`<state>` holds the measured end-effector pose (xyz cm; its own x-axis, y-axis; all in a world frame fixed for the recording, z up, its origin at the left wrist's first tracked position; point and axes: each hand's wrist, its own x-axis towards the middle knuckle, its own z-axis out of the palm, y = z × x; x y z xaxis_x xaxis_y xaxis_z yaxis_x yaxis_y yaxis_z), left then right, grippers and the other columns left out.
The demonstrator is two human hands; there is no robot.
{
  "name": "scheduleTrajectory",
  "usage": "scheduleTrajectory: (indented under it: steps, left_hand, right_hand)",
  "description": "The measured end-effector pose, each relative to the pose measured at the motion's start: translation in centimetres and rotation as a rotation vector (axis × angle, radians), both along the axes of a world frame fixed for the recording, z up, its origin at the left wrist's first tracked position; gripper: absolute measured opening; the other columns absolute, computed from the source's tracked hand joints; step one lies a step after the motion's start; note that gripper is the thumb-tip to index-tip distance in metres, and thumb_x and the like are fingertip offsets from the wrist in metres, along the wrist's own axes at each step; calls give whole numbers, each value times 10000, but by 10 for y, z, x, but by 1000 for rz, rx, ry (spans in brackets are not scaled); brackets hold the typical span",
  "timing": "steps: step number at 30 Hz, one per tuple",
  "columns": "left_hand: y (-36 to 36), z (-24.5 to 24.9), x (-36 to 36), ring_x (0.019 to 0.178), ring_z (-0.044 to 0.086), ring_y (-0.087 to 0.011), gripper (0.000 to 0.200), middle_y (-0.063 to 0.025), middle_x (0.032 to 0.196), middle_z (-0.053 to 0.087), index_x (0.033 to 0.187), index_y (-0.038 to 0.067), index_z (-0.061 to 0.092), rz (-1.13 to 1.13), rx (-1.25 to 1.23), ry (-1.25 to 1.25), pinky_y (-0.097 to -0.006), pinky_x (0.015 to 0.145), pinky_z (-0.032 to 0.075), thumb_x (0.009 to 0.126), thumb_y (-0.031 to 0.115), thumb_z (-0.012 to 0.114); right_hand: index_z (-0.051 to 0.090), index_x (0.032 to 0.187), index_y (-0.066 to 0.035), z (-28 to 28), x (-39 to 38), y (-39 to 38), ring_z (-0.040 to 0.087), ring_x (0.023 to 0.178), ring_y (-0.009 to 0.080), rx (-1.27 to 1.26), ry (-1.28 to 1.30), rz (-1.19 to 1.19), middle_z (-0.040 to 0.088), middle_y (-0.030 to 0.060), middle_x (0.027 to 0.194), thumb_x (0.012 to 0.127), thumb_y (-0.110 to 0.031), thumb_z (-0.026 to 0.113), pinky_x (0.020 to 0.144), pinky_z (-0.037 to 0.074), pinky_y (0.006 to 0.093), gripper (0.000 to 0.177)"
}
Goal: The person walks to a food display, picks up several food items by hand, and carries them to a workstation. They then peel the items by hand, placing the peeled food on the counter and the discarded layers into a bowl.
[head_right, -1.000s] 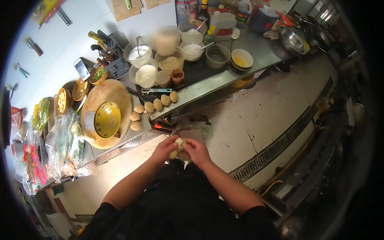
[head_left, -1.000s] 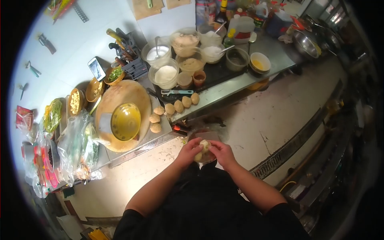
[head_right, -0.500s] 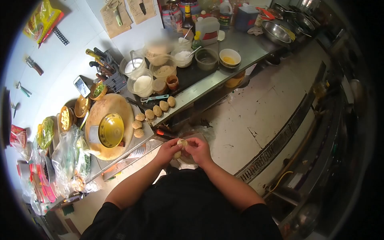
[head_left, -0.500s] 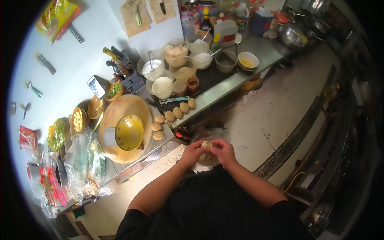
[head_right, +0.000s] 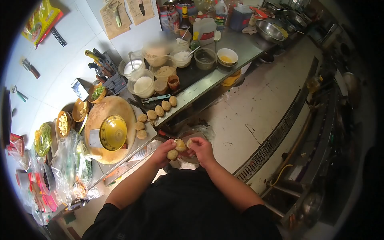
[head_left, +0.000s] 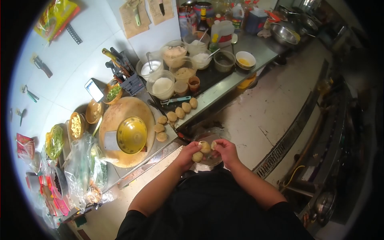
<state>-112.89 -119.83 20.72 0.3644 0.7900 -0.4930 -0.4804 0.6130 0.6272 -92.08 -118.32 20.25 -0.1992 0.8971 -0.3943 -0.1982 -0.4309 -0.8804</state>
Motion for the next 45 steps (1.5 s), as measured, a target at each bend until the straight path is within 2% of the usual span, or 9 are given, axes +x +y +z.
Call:
scheduleTrajectory:
  steps: [3, 6, 8, 11, 18, 23, 33, 38, 45]
  left_hand:
    - [0, -2, -7, 954, 639, -215, 223, -105, 1077, 637, 1134, 35, 551, -11, -44, -134, -344, 795, 552, 995, 209, 561]
    - [0, 1, -8, 963, 638, -210, 229, -104, 1084, 637, 1131, 36, 558, -39, -48, -136, -338, 785, 549, 1000, 224, 555]
    - [0, 4, -5, 943, 643, -198, 234, -96, 1059, 647, 1115, 40, 567, -72, -50, -164, -329, 774, 547, 1002, 245, 561]
    - [2, -3, -3, 904, 649, -191, 258, -87, 1032, 656, 1137, 38, 575, -183, -20, -125, -321, 761, 546, 995, 253, 583]
    - [-2, -2, 3, 882, 659, -176, 286, -76, 1052, 665, 1160, 36, 583, -104, -67, -60, -281, 757, 543, 966, 241, 633]
    - [-7, 6, 14, 864, 645, -132, 317, -56, 1011, 675, 1129, 9, 615, -129, 105, 452, -276, 785, 512, 887, 176, 734]
    - [0, 2, 7, 912, 658, -155, 317, -82, 1067, 676, 1184, -10, 616, -162, 53, 223, -289, 813, 527, 931, 172, 674]
    - [2, 3, 6, 933, 664, -171, 283, -89, 1076, 674, 1178, -4, 611, -110, 25, 88, -303, 822, 540, 948, 158, 641]
    - [3, -5, 5, 923, 670, -182, 262, -92, 1041, 684, 1161, -10, 618, -57, 30, 196, -308, 807, 551, 945, 137, 634]
  right_hand:
    - [627, 1180, 17, 4, -1, -1, 640, 667, 130, -81, 22, -51, 675, 70, 909, 920, -96, 654, 592, 534, 259, 285]
    - [616, 1255, -10, 14, -5, -4, 632, 715, 113, -39, -363, -2, 669, 43, 965, 928, -116, 656, 628, 520, 244, 346]
    - [600, 1310, -41, 2, -1, -4, 622, 786, 92, -3, -46, 83, 666, 24, 1030, 946, -140, 638, 680, 508, 232, 379]
    - [615, 1285, -43, 15, -3, -6, 615, 844, 77, 12, 44, 240, 671, 16, 1037, 968, -149, 607, 709, 500, 221, 335]
    - [614, 1276, -44, 18, 2, -9, 622, 772, 75, -80, 62, 187, 673, 24, 1009, 977, -138, 588, 648, 490, 206, 314]
    - [602, 1278, -20, 8, -5, -13, 636, 767, 99, 63, 33, 98, 675, 78, 1012, 946, -55, 618, 669, 530, 232, 335]
    - [601, 1261, 5, 10, 1, -9, 650, 742, 121, 109, 30, 105, 682, 93, 990, 938, -26, 595, 641, 552, 258, 325]
    - [619, 1209, 14, 13, 6, -5, 668, 686, 172, -24, 223, -20, 688, 110, 969, 944, -67, 600, 577, 559, 271, 278]
    - [615, 1209, 13, 11, 9, -1, 674, 701, 174, -42, 252, -33, 688, 110, 987, 934, -79, 630, 578, 552, 262, 291]
